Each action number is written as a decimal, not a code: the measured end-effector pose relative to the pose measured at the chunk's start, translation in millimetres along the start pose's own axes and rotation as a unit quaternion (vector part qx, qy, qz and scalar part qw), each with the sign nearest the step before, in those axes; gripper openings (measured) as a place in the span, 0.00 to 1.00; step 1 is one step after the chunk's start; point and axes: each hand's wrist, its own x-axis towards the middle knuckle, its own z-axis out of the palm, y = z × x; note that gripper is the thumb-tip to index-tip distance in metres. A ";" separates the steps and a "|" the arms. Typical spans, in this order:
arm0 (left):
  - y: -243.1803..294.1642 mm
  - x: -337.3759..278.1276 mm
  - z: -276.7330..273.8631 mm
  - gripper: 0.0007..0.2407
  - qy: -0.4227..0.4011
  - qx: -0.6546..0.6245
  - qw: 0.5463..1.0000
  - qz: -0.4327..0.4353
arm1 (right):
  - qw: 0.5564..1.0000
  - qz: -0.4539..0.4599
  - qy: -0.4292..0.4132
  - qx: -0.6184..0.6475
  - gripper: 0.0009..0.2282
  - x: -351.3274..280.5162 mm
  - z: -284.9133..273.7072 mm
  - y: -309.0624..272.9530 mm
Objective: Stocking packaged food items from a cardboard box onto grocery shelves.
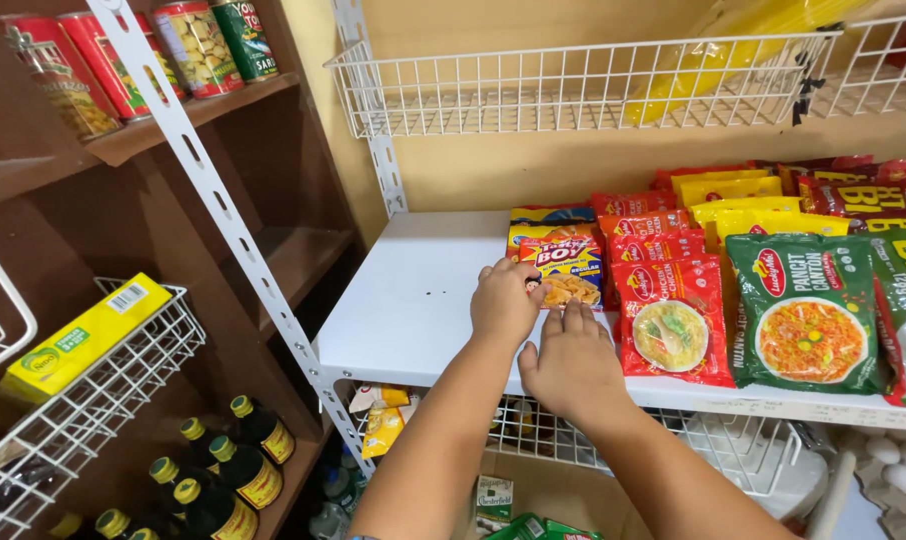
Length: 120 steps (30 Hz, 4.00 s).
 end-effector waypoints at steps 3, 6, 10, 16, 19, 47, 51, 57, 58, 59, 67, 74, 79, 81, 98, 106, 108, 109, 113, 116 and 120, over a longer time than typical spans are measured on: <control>-3.4 -1.7 6.7 0.11 0.022 -0.013 1.000 0.014 | 1.000 0.010 -0.012 -0.004 0.32 -1.2 -1.5 -0.4; -1.3 -3.1 5.1 0.11 0.012 0.006 1.000 0.016 | 0.999 0.016 -0.028 -0.002 0.32 -1.7 -4.1 -1.4; -4.1 0.0 9.4 0.10 -0.010 0.028 0.999 0.030 | 0.999 0.014 -0.044 -0.019 0.32 -2.0 -4.9 -1.3; -4.6 -1.1 9.3 0.10 -0.002 0.026 0.999 0.021 | 0.999 0.002 -0.027 -0.022 0.31 -4.7 -4.5 -1.1; -5.3 -0.8 9.0 0.10 -0.009 0.023 0.999 0.023 | 0.999 0.003 -0.025 -0.022 0.31 -3.9 -2.7 -0.9; 30.6 -36.4 -34.3 0.12 0.134 -0.189 0.954 0.191 | 0.925 -0.237 0.206 0.212 0.14 -70.0 -28.1 17.1; 70.1 -77.7 -62.1 0.12 0.152 -0.242 0.930 0.230 | 0.887 -0.335 0.237 0.212 0.16 -114.5 -39.2 42.1; 113.8 -147.6 -52.1 0.13 0.133 -0.269 0.902 0.309 | 0.913 -0.267 0.237 0.197 0.11 -160.3 -4.9 106.5; 118.2 -157.8 -48.3 0.13 0.131 -0.270 0.904 0.305 | 0.914 -0.265 0.233 0.199 0.11 -167.8 -6.0 111.4; 122.9 -167.7 -44.1 0.13 0.138 -0.253 0.905 0.313 | 0.917 -0.252 0.242 0.193 0.10 -175.1 -7.0 116.9; 129.6 -234.0 1.1 0.13 0.120 -0.247 0.923 0.268 | 0.943 -0.158 0.226 0.186 0.10 -237.0 -8.8 161.2; 100.3 -282.3 13.1 0.13 0.017 -0.231 0.950 0.209 | 0.935 0.071 0.165 0.304 0.08 -269.8 35.6 212.9; 69.9 -326.0 24.2 0.12 -0.026 -0.209 0.964 0.164 | 0.931 0.069 -0.033 0.356 0.13 -283.0 70.8 236.3; 55.5 -346.0 36.3 0.13 -0.102 -0.179 0.962 0.180 | 0.948 0.097 -0.211 0.219 0.18 -290.0 81.9 232.2; 48.5 -362.7 62.2 0.22 -0.483 0.187 0.842 0.153 | 0.922 0.089 -0.372 0.054 0.52 -288.8 100.4 223.0; 53.9 -365.0 53.7 0.16 -0.519 0.186 0.828 0.107 | 0.898 0.093 -0.430 -0.020 0.36 -290.8 94.7 216.7; 53.3 -364.4 49.6 0.16 -0.500 0.134 0.848 0.111 | 0.898 0.061 -0.436 -0.027 0.31 -291.7 100.2 228.5; 55.0 -363.8 47.2 0.16 -0.502 0.132 0.847 0.113 | 0.897 0.064 -0.437 -0.027 0.31 -292.1 98.5 233.0; 58.7 -366.1 45.5 0.22 -0.485 0.019 0.870 0.082 | 0.925 0.029 -0.362 0.112 0.22 -291.4 72.4 241.5; 63.3 -367.0 50.3 0.28 -0.440 -0.116 0.887 0.075 | 0.901 0.053 -0.330 0.276 0.17 -287.6 40.4 225.9; 75.8 -362.5 53.7 0.37 -0.420 -0.298 0.856 -0.040 | 0.780 0.052 -0.318 0.537 0.12 -284.7 23.7 210.7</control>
